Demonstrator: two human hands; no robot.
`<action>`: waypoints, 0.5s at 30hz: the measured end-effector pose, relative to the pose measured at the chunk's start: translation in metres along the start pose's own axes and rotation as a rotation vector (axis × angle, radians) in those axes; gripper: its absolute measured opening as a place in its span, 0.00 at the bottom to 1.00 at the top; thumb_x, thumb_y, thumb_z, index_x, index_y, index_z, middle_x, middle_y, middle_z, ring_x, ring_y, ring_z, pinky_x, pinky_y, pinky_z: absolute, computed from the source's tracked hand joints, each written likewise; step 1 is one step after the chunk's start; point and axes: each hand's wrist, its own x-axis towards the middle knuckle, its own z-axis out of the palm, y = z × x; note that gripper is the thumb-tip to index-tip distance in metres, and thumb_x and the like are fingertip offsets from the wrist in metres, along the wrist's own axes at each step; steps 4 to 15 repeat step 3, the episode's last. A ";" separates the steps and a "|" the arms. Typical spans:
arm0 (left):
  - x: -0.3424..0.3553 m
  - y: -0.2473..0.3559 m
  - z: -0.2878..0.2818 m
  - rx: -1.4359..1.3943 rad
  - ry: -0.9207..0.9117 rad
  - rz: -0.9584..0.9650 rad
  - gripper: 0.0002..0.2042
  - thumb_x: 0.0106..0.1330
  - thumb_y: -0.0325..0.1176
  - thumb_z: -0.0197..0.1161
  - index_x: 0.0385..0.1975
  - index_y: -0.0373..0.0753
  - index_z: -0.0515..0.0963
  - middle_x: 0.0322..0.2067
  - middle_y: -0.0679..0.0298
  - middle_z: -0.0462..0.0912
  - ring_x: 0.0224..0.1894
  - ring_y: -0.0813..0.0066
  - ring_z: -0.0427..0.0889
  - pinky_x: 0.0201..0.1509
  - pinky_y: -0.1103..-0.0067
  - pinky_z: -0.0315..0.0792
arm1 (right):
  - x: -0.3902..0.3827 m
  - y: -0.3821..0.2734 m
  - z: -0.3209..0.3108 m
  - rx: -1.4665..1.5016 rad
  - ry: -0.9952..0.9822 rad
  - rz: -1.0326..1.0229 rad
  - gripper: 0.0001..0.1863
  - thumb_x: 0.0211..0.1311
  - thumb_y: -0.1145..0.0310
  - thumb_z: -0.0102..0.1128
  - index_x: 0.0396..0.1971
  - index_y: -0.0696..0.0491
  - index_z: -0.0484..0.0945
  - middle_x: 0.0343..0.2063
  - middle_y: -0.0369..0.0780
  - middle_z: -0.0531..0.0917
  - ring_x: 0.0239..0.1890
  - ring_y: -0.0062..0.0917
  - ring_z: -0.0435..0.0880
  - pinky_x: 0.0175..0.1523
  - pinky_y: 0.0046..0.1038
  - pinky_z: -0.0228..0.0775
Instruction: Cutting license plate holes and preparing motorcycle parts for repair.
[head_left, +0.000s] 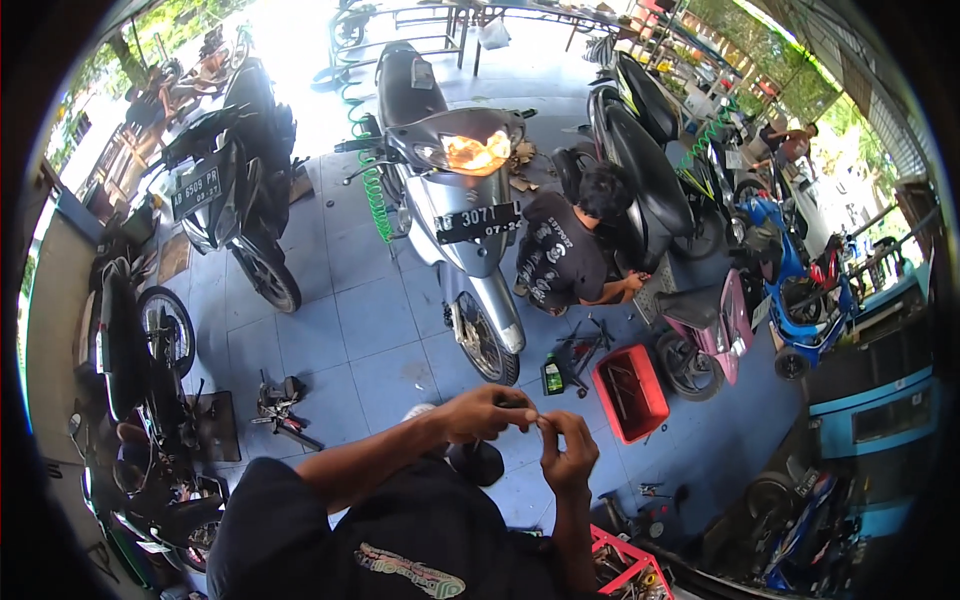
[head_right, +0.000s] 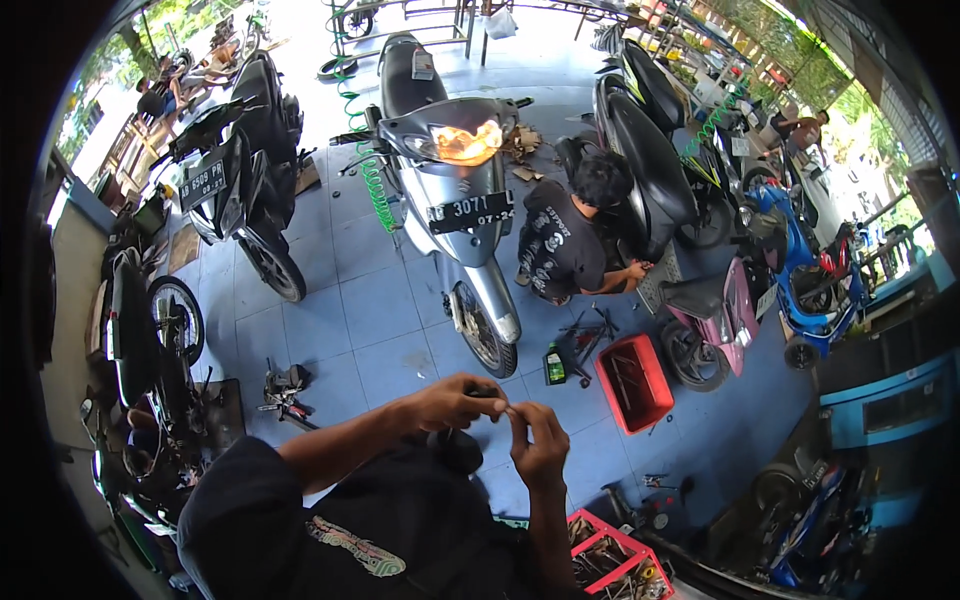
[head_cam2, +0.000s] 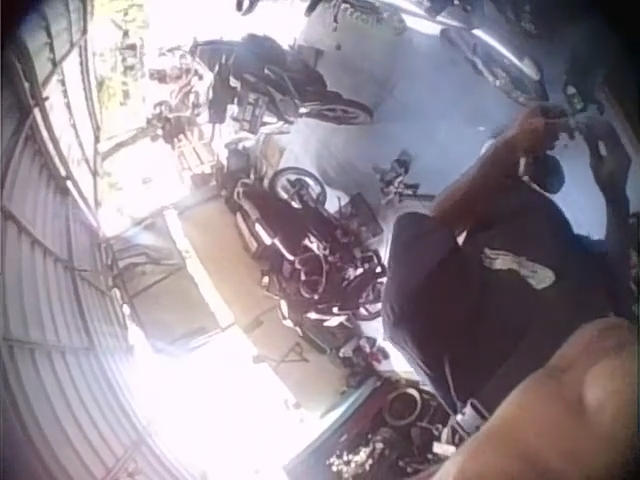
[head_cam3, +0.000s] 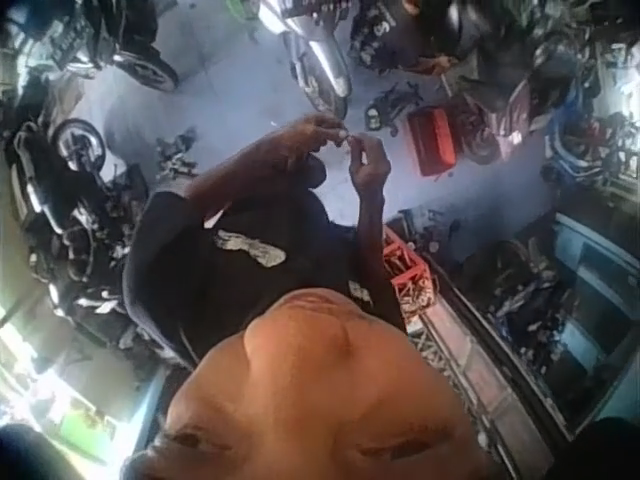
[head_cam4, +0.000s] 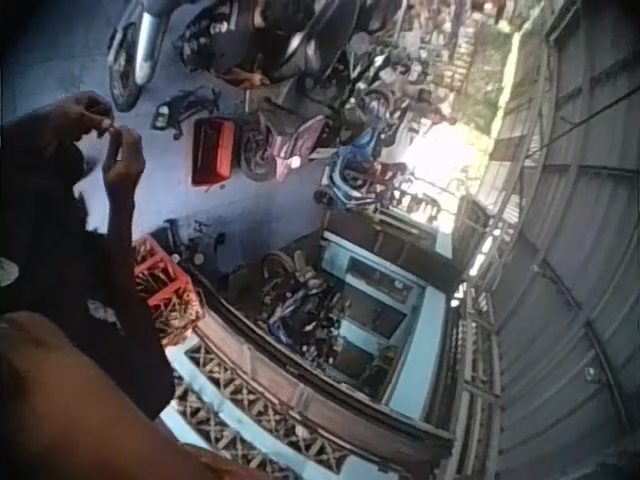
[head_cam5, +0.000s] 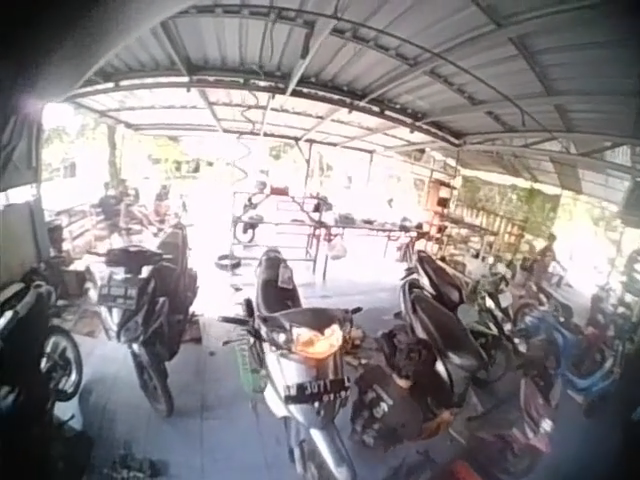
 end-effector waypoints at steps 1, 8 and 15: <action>-0.012 -0.004 -0.017 -0.004 0.001 0.003 0.18 0.69 0.48 0.68 0.46 0.39 0.81 0.31 0.70 0.77 0.20 0.90 0.66 0.17 0.87 0.57 | 0.011 -0.008 0.016 0.042 -0.056 0.023 0.08 0.61 0.78 0.70 0.38 0.56 0.81 0.34 0.42 0.86 0.35 0.34 0.88 0.38 0.32 0.80; -0.034 -0.006 -0.047 0.134 0.262 0.176 0.21 0.67 0.51 0.69 0.48 0.40 0.80 0.35 0.68 0.80 0.23 0.86 0.69 0.22 0.85 0.64 | 0.032 -0.025 0.046 0.105 -0.165 0.023 0.04 0.65 0.78 0.66 0.39 0.57 0.82 0.35 0.43 0.86 0.34 0.33 0.88 0.38 0.30 0.81; -0.034 -0.006 -0.047 0.134 0.262 0.176 0.21 0.67 0.51 0.69 0.48 0.40 0.80 0.35 0.68 0.80 0.23 0.86 0.69 0.22 0.85 0.64 | 0.032 -0.025 0.046 0.105 -0.165 0.023 0.04 0.65 0.78 0.66 0.39 0.57 0.82 0.35 0.43 0.86 0.34 0.33 0.88 0.38 0.30 0.81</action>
